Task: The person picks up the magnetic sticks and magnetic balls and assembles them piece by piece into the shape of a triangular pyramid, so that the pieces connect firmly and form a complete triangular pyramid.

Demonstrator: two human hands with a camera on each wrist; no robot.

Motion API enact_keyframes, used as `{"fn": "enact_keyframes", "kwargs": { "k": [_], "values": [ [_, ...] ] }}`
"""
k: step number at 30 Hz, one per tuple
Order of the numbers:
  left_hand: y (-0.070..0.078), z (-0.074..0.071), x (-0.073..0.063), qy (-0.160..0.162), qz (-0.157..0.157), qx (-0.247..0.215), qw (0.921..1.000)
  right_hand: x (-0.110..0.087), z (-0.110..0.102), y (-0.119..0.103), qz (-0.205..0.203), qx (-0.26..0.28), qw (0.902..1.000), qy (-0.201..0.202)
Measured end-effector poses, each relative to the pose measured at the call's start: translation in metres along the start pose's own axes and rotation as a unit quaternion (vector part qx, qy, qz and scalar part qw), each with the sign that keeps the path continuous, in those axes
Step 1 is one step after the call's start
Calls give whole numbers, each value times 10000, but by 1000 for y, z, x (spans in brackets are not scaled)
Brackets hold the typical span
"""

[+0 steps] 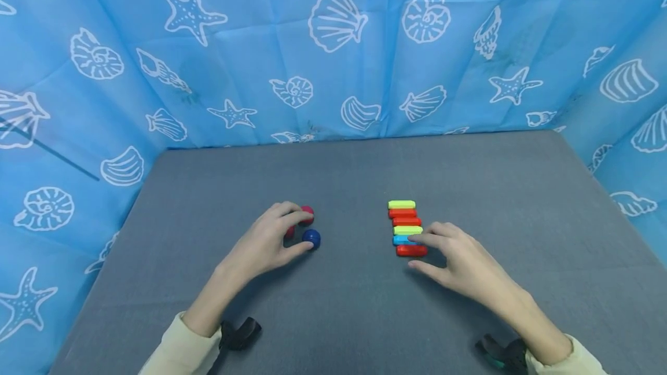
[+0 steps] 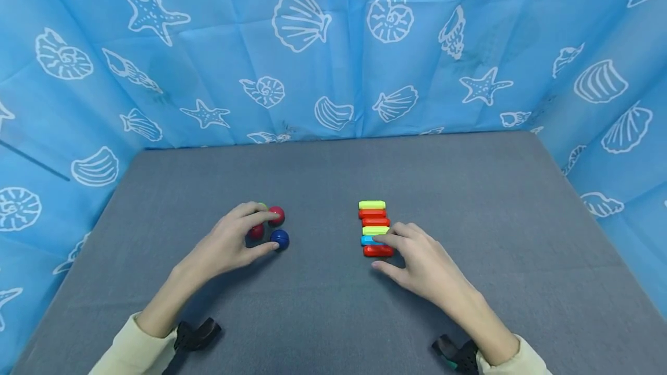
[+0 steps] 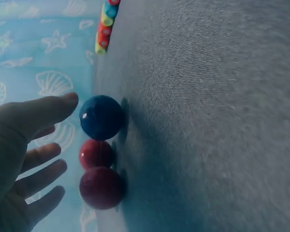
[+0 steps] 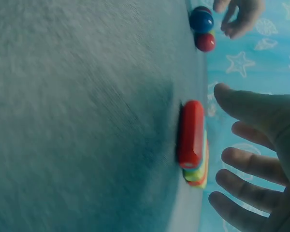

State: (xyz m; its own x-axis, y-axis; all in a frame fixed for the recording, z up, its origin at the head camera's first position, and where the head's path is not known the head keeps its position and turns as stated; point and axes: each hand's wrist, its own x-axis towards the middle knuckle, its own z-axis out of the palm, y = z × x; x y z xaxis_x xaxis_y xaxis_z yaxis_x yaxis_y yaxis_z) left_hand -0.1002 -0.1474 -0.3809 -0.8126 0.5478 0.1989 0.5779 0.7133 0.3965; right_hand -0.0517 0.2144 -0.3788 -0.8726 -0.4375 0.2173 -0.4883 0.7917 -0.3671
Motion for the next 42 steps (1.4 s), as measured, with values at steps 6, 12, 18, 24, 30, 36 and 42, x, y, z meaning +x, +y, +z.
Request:
{"fn": "enact_keyframes", "kwargs": {
  "k": [6,12,18,24,30,36,42],
  "values": [
    [3,6,9,-192,273,323,9989,4,10,-2,-127,-117,9998,-130],
    [6,9,12,-294,411,468,9976,7,15,-2,-161,-339,9991,-202],
    [12,12,11,-653,289,353,9968,7,18,-2,-151,-397,9989,-197],
    [17,11,7,-853,115,270,9959,7,20,-2,-243,-307,9991,-158],
    [20,10,7,-1285,-222,213,9912,7,19,-3,-171,-52,9994,-283],
    [22,10,8,-1618,-445,-3,9858,7,17,-5,20,63,9981,-615],
    [19,12,6,-1499,-229,-393,9876,6,17,-4,52,170,9973,-711]
  ]
}}
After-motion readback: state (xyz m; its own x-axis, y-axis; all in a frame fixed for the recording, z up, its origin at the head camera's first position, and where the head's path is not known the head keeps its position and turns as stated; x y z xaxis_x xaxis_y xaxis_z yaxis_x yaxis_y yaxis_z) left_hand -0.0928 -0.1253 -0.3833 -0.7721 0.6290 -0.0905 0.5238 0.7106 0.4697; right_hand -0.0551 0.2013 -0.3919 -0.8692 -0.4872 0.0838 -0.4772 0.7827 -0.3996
